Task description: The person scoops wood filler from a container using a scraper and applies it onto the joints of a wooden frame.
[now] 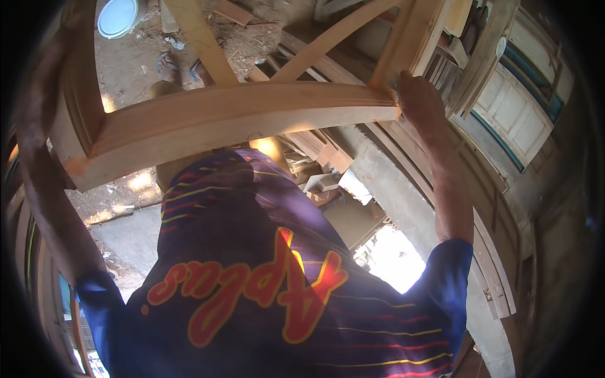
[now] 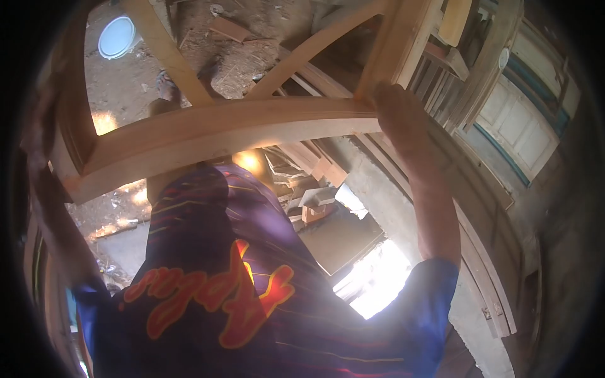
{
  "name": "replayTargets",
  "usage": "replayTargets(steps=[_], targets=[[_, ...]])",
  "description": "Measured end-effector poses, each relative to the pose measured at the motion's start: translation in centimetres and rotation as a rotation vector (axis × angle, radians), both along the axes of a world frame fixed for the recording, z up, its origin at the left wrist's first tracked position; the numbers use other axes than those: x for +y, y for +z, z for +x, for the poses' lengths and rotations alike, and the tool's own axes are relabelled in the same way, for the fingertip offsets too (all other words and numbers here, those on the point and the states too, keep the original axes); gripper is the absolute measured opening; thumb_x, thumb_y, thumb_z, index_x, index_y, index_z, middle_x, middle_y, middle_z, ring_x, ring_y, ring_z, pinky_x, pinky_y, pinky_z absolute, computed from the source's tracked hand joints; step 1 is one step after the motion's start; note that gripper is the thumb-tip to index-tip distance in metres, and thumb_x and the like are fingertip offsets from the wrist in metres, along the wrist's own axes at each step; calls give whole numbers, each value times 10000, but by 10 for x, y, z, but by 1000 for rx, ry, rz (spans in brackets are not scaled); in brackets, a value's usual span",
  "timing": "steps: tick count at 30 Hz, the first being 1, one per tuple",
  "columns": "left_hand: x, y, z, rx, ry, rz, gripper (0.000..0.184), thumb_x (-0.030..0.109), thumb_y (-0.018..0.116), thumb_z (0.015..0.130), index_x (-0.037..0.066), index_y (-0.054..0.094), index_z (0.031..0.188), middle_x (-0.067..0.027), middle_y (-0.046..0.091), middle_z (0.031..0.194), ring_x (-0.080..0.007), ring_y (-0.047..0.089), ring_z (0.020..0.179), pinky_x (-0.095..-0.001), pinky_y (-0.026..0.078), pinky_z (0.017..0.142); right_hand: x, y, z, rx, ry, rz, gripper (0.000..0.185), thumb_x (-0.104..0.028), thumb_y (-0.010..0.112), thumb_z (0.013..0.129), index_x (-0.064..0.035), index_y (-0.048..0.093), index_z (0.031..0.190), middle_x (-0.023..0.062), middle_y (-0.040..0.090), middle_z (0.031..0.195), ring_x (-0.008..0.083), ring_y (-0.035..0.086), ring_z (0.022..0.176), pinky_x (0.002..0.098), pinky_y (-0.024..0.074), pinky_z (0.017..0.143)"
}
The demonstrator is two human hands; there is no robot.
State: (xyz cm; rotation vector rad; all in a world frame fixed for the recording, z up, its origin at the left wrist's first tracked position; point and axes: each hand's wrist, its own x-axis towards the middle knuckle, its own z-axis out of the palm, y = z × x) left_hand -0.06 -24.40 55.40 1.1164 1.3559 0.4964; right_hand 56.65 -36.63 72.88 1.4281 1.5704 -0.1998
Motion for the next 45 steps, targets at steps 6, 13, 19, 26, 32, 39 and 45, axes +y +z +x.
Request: replayTargets(steps=[6,13,19,26,32,39,45], targets=[[1,1,-6,97,-69,157,539,372,543,1017,1,567,1408,-123,573,1427,-215,494,1350,-335,304,1172,-12,-12,24,110,-77,-22,145,-151,539,966,-14,584,977,218,698,805,386,714,796,502,570,695],[0,-9,-12,134,-96,182,578,396,542,1017,-12,541,1426,-131,547,1460,-234,474,1378,-345,278,1190,-11,32,9,-4,-154,30,247,-273,506,1030,-44,595,1010,225,681,774,432,693,774,546,544,691],[2,1,-7,36,-8,62,618,430,547,1010,-20,529,1433,-139,527,1481,-243,442,1411,-361,253,1205,-20,38,11,55,-181,104,260,-301,518,1032,-52,590,1014,227,681,799,439,684,801,551,533,692],[1,7,0,234,-78,205,620,434,537,1012,-24,532,1429,-149,534,1475,-249,449,1409,-368,255,1209,-35,31,19,149,-25,128,258,-285,496,1046,-50,578,975,205,684,800,399,694,783,541,526,682],[3,11,0,242,-94,253,611,424,550,1011,-42,550,1406,-165,542,1458,-244,466,1390,-370,266,1203,-9,25,0,120,-129,122,230,-290,499,1042,-68,553,1025,173,689,820,388,684,782,518,529,671],[2,5,-4,155,-51,269,565,351,590,1009,-67,557,1387,-149,565,1421,-224,489,1357,-360,290,1190,-14,1,37,158,-10,99,217,-287,487,1043,-84,562,1050,158,696,847,383,684,785,506,540,666],[2,12,4,146,-53,290,589,347,626,972,-61,542,1388,-162,579,1385,-233,514,1304,-379,330,1151,-31,-3,32,118,67,-11,195,-253,479,1036,-88,582,1051,156,697,827,357,702,777,490,559,675]])
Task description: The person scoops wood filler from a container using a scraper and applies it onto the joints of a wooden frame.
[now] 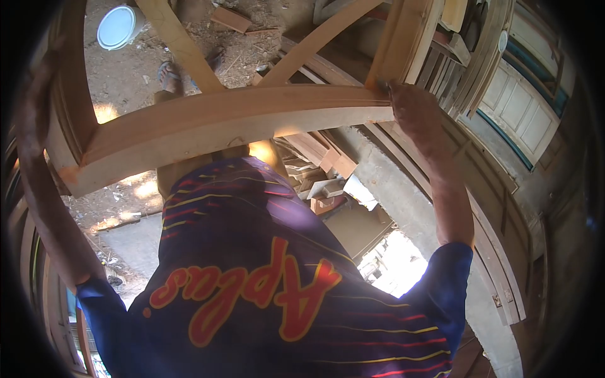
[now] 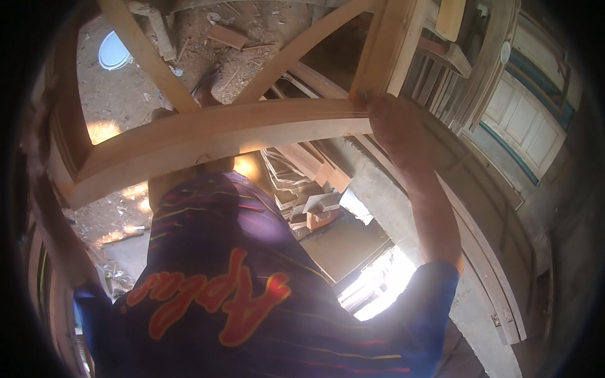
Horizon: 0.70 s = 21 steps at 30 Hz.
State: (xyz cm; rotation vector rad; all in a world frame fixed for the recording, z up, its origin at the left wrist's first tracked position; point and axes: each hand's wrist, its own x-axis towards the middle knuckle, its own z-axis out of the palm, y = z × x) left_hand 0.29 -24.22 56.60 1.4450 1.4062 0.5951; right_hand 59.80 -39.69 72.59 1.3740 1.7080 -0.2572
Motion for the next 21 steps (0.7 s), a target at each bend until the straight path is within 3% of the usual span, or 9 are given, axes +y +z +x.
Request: replayTargets(steps=[2,8,9,12,14,16,18,19,21], targets=[[0,4,6,-15,-6,13,600,346,640,957,-59,536,1388,-168,584,1371,-236,523,1282,-386,346,1136,9,0,-2,-3,-61,90,169,-229,493,1024,-92,591,1025,151,698,816,349,707,757,483,560,659],[2,9,4,-49,-22,16,639,342,683,913,-52,519,1388,-184,601,1328,-246,553,1218,-409,394,1090,-1,5,0,162,8,-49,161,-239,523,1016,-96,598,1019,136,686,792,351,693,725,459,561,650],[-1,-6,-14,48,-13,-32,535,351,563,1022,-31,566,1397,-158,567,1421,-223,488,1359,-361,289,1189,3,4,5,164,11,-49,161,-239,523,1016,-96,598,1019,136,686,792,351,693,725,459,561,650],[-3,-10,-14,94,-29,12,531,364,519,1038,-19,566,1403,-171,564,1426,-226,475,1375,-361,276,1197,23,5,15,248,3,-133,141,-228,551,1001,-98,600,1029,128,681,796,354,688,717,458,555,647],[-5,-5,-9,86,-3,-50,534,368,519,1037,-21,567,1399,-172,563,1428,-229,477,1374,-363,276,1198,34,9,5,149,-29,-7,128,-214,578,988,-93,611,1016,132,680,811,355,685,735,464,545,646],[0,4,9,82,21,-113,536,373,519,1037,-22,569,1396,-173,561,1431,-231,479,1374,-366,276,1199,26,2,12,121,-4,-64,134,-218,589,984,-88,614,1009,138,676,809,354,685,747,462,543,647],[10,16,42,-402,-51,239,798,347,809,803,-64,464,1394,-202,622,1266,-271,604,1082,-432,502,972,8,-10,35,97,28,-118,141,-222,600,981,-84,617,1001,143,672,807,352,684,760,460,540,648],[10,22,44,-399,-48,238,798,347,809,803,-64,464,1394,-202,622,1266,-271,604,1082,-432,502,972,-8,-16,58,383,-195,-75,139,-225,604,980,-90,622,1010,144,671,803,346,687,770,454,542,651],[6,39,43,-264,-12,44,821,358,806,812,-55,443,1423,-206,603,1298,-267,588,1117,-439,497,979,-2,-11,58,669,-419,-30,138,-228,609,979,-97,627,1018,146,669,800,341,689,780,448,544,653]])
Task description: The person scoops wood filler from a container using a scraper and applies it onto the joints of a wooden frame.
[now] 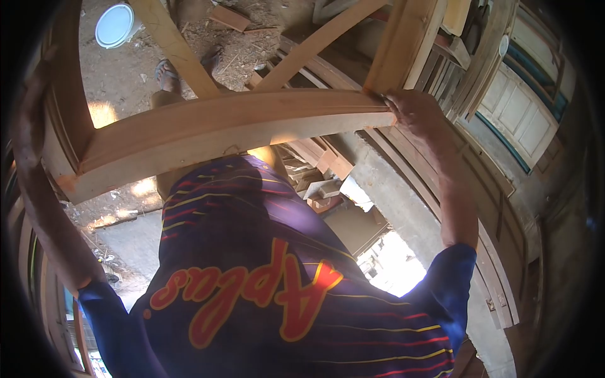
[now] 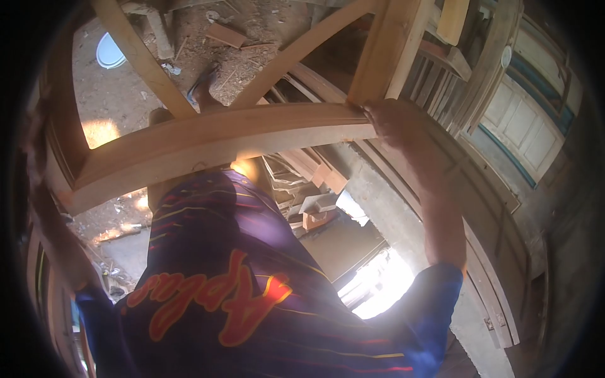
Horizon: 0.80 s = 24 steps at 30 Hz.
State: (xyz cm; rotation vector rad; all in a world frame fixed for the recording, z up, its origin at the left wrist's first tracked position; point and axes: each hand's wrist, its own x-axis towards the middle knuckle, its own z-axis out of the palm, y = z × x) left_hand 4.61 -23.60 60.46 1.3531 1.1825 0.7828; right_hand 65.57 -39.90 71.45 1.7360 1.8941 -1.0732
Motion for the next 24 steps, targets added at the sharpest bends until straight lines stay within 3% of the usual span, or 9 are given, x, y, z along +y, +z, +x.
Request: replayTargets(steps=[2,4,6,10,13,15,16,18,24], targets=[[-4,24,25,91,68,21,820,363,796,823,-56,435,1429,-220,594,1312,-267,589,1123,-448,487,997,36,24,-41,-419,341,-95,124,-225,611,978,-122,640,1041,149,668,794,332,689,765,443,544,648],[-9,12,11,180,138,37,819,368,786,834,-58,427,1435,-235,585,1326,-268,589,1129,-458,478,1015,33,28,-40,-435,350,-43,122,-226,610,979,-128,650,1039,150,664,792,332,682,752,446,538,645],[-12,-43,-58,295,42,-213,554,376,552,1023,-40,566,1389,-174,543,1448,-227,461,1384,-377,270,1201,23,35,-44,-458,354,12,121,-228,610,979,-134,660,1037,152,661,790,333,675,740,449,532,642],[-12,-32,-44,450,-14,-53,614,366,602,996,-68,509,1420,-171,508,1473,-230,453,1379,-379,262,1196,21,42,-34,-417,409,-48,142,-214,608,986,-96,668,1038,162,656,806,310,643,649,441,491,596],[-12,-10,-15,460,91,300,698,372,649,959,-88,447,1444,-176,486,1471,-252,457,1369,-377,272,1187,34,45,-26,-307,217,-110,199,-237,550,1015,-98,681,1074,139,618,772,264,625,714,373,502,676],[-11,-7,-15,505,87,197,737,382,683,931,-76,430,1449,-180,481,1459,-263,472,1345,-377,292,1172,40,54,-29,-223,-228,-268,200,-220,549,1021,-59,667,1017,108,590,731,198,555,650,336,483,641],[-10,-5,-14,520,85,166,750,386,694,921,-72,424,1451,-182,479,1455,-267,477,1337,-377,298,1168,41,60,-33,-222,-231,-259,200,-220,549,1021,-59,667,1017,108,590,731,198,555,650,336,483,641],[-12,-2,-5,446,134,148,729,401,703,914,-64,462,1421,-181,530,1393,-257,516,1279,-379,345,1133,39,72,-41,-63,-675,-204,239,-255,586,1049,-25,647,1018,-19,553,747,61,529,682,254,470,595],[-12,-5,-10,449,145,19,721,451,691,912,-55,502,1389,-153,633,1226,-226,588,1134,-361,418,1044,15,80,-17,5,-655,165,184,-200,574,1046,-34,654,1045,3,604,817,70,556,730,251,501,653]])
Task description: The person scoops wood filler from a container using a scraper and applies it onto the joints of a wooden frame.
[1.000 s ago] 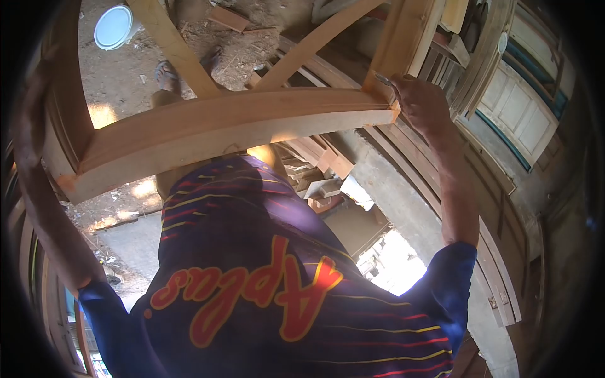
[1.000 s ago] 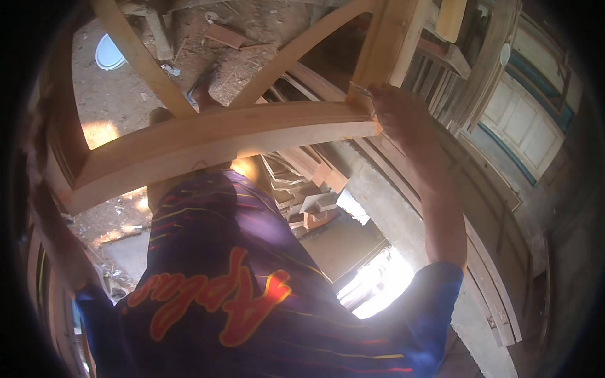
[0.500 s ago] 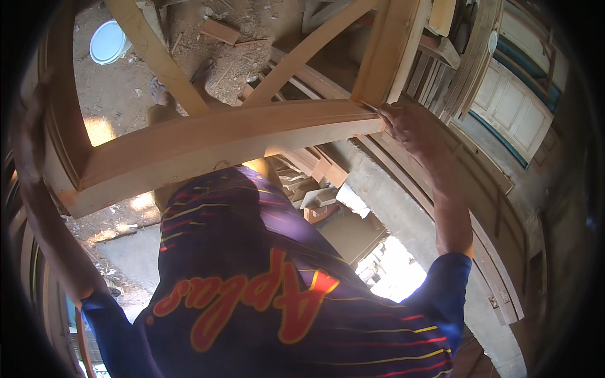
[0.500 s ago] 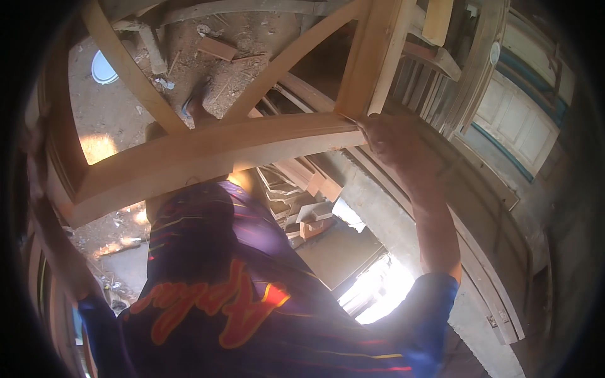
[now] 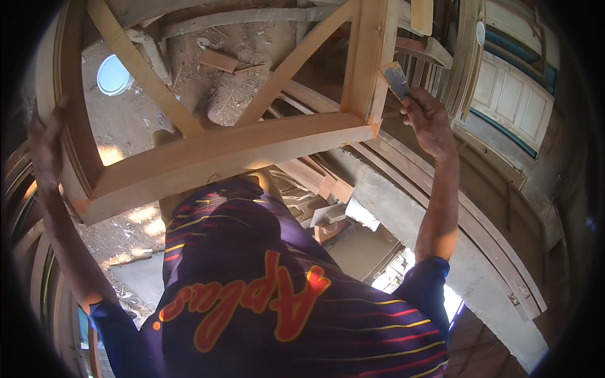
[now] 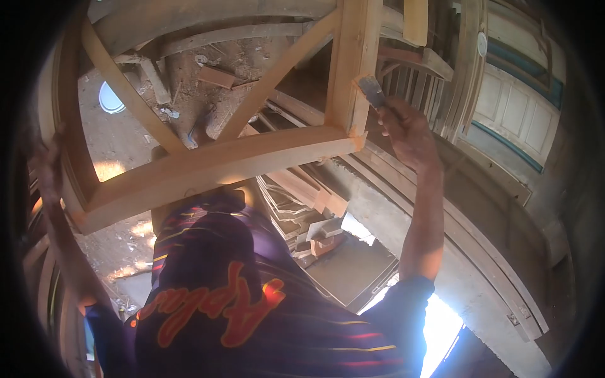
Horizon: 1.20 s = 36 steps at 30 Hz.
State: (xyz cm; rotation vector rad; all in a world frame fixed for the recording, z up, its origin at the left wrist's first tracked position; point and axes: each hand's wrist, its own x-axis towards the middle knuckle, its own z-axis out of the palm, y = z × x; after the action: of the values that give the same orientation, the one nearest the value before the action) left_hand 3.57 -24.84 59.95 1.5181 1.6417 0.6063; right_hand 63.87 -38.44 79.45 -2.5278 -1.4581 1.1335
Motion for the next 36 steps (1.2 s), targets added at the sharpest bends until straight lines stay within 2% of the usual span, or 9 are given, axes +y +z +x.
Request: replayTargets(steps=[6,13,19,22,24,27,30,34,36], targets=[[-2,18,12,0,61,-96,721,478,695,899,-54,532,1358,-150,645,1177,-217,590,1064,-357,450,979,-30,-31,30,78,-251,286,174,-147,582,1032,-2,661,1088,9,631,871,71,576,764,243,512,697],[-4,27,17,72,30,-22,680,452,685,922,-60,538,1345,-167,660,1170,-231,607,1058,-364,464,968,-40,-68,57,141,-297,390,246,-140,575,1031,7,657,1211,34,670,920,83,609,805,255,537,739],[-10,42,32,186,27,12,641,443,673,942,-58,561,1326,-162,668,1154,-220,603,1037,-346,465,953,-21,-86,68,92,-338,512,343,-177,589,969,-43,668,1275,92,716,945,136,658,833,306,518,795],[-10,38,27,147,33,-19,636,453,668,949,-62,573,1311,-136,670,1116,-188,590,990,-323,469,907,-6,-103,79,10,-255,521,297,-173,619,1003,7,680,1231,58,701,933,109,632,819,289,531,766],[-8,32,15,169,21,-97,639,465,663,953,-63,581,1304,-110,667,1083,-162,574,946,-304,468,860,3,-111,80,-56,-182,577,320,-173,618,967,-44,682,1252,193,719,1065,264,705,948,353,532,832],[-11,29,18,101,21,-43,645,479,662,952,-60,587,1298,-97,668,1058,-151,569,925,-298,468,837,11,-115,79,-107,-39,746,276,-113,623,951,-40,701,1205,206,707,1098,341,690,995,384,540,857],[-15,35,24,174,19,-28,608,503,607,987,-60,610,1216,-85,644,996,-168,554,899,-336,470,815,15,-123,85,-215,145,861,275,-62,624,935,-47,701,1199,194,699,1085,354,682,981,415,545,859],[-15,36,29,203,44,55,610,507,608,984,-62,611,1203,-74,632,969,-164,541,873,-335,465,800,11,-116,77,-335,231,767,328,-76,631,929,-60,672,1254,165,683,1026,350,672,934,436,550,828],[-11,35,20,176,15,-65,637,476,642,956,-59,587,1298,-141,684,1070,-203,595,968,-350,477,892,10,-114,75,-434,389,718,373,-99,621,937,-75,639,1308,144,647,969,336,658,910,442,552,794]])
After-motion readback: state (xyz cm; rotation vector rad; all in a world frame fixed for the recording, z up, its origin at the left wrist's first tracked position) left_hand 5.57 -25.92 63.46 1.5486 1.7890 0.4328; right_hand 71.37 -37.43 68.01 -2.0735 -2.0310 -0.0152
